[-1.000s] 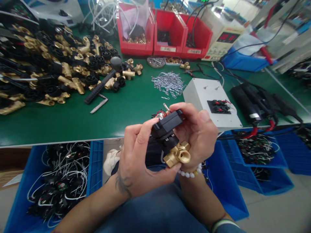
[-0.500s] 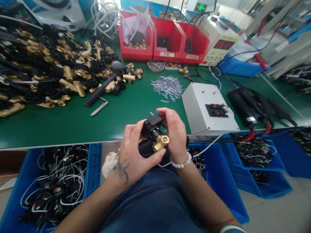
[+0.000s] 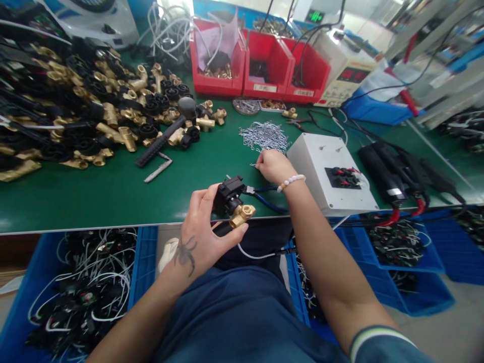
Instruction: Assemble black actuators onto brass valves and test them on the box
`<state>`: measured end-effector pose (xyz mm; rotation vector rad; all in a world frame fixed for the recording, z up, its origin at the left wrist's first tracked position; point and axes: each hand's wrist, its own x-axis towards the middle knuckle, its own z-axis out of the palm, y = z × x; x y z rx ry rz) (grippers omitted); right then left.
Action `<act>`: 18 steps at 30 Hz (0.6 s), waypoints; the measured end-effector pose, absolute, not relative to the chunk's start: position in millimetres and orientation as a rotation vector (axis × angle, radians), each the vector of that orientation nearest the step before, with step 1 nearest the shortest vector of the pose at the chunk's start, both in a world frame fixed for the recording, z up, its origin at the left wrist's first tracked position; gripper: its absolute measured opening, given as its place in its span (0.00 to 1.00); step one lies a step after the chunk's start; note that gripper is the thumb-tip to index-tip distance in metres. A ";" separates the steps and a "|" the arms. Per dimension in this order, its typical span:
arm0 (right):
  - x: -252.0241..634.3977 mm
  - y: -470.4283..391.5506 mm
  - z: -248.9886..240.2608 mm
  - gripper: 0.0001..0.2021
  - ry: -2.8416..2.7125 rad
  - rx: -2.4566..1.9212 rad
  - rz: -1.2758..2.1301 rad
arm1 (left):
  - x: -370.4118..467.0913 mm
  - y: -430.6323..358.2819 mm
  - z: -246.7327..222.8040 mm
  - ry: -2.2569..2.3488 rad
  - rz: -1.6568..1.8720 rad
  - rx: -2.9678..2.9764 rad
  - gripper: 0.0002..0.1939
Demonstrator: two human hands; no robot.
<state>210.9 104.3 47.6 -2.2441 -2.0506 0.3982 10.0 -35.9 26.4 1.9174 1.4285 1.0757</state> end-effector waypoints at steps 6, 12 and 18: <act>213.4 110.1 54.2 0.09 -2.078 -2.212 0.452 | 8.8 -35.6 27.1 1.414 1.070 1.881 0.37; 199.6 90.9 63.8 0.08 -1.895 -1.799 0.572 | 7.5 -37.0 23.8 1.377 1.099 1.833 0.37; 196.2 22.6 96.2 0.07 -1.730 -1.131 1.034 | 7.6 -43.4 28.2 1.393 1.194 1.889 0.38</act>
